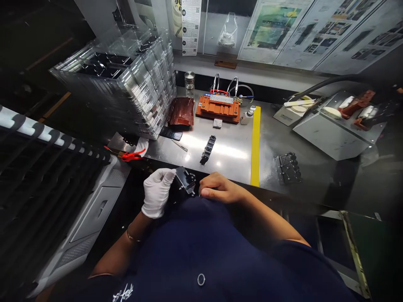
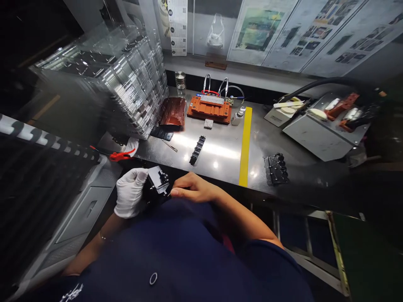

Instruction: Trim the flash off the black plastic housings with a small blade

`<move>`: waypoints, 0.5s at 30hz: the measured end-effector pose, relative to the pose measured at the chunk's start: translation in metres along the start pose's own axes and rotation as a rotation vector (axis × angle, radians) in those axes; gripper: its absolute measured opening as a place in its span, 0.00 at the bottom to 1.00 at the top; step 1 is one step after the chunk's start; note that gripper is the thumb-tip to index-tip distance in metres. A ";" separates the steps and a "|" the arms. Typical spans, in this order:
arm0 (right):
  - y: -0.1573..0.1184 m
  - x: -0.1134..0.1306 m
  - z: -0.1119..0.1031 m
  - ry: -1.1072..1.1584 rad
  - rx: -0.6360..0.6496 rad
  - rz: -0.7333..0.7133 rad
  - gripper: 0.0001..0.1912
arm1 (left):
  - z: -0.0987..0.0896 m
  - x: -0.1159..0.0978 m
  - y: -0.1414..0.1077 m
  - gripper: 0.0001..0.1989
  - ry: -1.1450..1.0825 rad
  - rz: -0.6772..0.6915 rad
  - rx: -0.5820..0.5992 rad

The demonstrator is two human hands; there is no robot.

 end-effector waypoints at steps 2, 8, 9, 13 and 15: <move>0.000 0.001 -0.002 -0.124 -0.196 -0.065 0.27 | 0.001 -0.001 0.001 0.23 -0.008 0.005 0.003; 0.000 -0.001 0.006 -0.447 -0.333 -0.097 0.33 | 0.007 0.000 -0.002 0.22 -0.006 -0.018 0.027; 0.000 -0.001 0.006 -0.453 -0.330 -0.094 0.33 | 0.009 0.000 -0.003 0.23 -0.005 -0.019 0.026; -0.004 0.000 0.003 -0.480 -0.388 -0.103 0.32 | 0.013 0.000 -0.004 0.24 -0.012 -0.027 0.042; -0.006 -0.001 0.002 -0.490 -0.386 -0.115 0.32 | 0.014 0.000 -0.003 0.24 -0.003 -0.021 0.048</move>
Point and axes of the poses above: each hand's wrist, its own y-axis towards the middle knuckle, its own z-axis out of the palm, x = y × z, the point moved 4 cm from there along y, towards the middle knuckle, and after that the axes turned 15 degrees about z, right-handed, at the moved point
